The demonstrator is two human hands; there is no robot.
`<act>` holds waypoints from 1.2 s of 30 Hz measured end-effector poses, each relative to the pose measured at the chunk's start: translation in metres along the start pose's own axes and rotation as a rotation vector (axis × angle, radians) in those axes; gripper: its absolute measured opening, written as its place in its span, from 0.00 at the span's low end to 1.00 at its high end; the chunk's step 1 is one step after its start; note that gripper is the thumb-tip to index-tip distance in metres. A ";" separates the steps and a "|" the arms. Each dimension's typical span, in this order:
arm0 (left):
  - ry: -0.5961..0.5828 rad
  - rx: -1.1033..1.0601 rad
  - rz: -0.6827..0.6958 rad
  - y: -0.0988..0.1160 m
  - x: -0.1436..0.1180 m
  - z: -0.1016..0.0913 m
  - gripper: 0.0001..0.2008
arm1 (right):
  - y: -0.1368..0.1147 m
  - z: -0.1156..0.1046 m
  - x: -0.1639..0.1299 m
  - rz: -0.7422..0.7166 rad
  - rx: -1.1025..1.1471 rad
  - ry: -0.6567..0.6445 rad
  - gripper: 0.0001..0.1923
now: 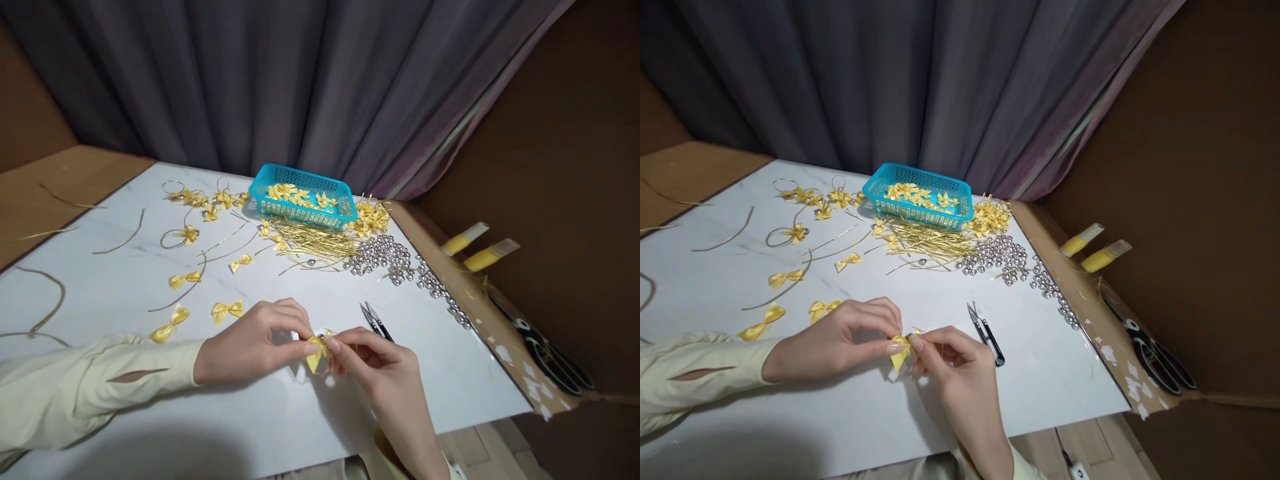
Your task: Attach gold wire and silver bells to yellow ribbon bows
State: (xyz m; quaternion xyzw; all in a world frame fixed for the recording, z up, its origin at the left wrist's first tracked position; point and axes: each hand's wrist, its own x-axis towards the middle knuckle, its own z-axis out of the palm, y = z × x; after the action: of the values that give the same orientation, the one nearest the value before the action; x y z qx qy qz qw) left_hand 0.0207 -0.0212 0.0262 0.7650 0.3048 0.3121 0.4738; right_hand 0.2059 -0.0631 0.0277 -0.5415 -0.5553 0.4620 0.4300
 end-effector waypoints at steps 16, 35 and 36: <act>0.134 0.021 0.171 -0.002 -0.003 0.003 0.05 | -0.003 0.008 -0.004 0.271 0.419 0.020 0.10; 0.273 -0.177 -0.120 0.005 0.001 0.000 0.07 | -0.006 -0.008 -0.023 0.154 0.027 -0.039 0.08; 0.277 -0.189 -0.136 0.005 0.001 0.000 0.07 | -0.007 -0.012 -0.025 0.127 -0.014 -0.049 0.09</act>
State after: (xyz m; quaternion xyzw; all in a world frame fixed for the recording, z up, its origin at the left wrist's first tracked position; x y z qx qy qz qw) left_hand 0.0224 -0.0220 0.0311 0.6444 0.3875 0.4091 0.5169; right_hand 0.2176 -0.0879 0.0372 -0.5671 -0.5336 0.4976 0.3822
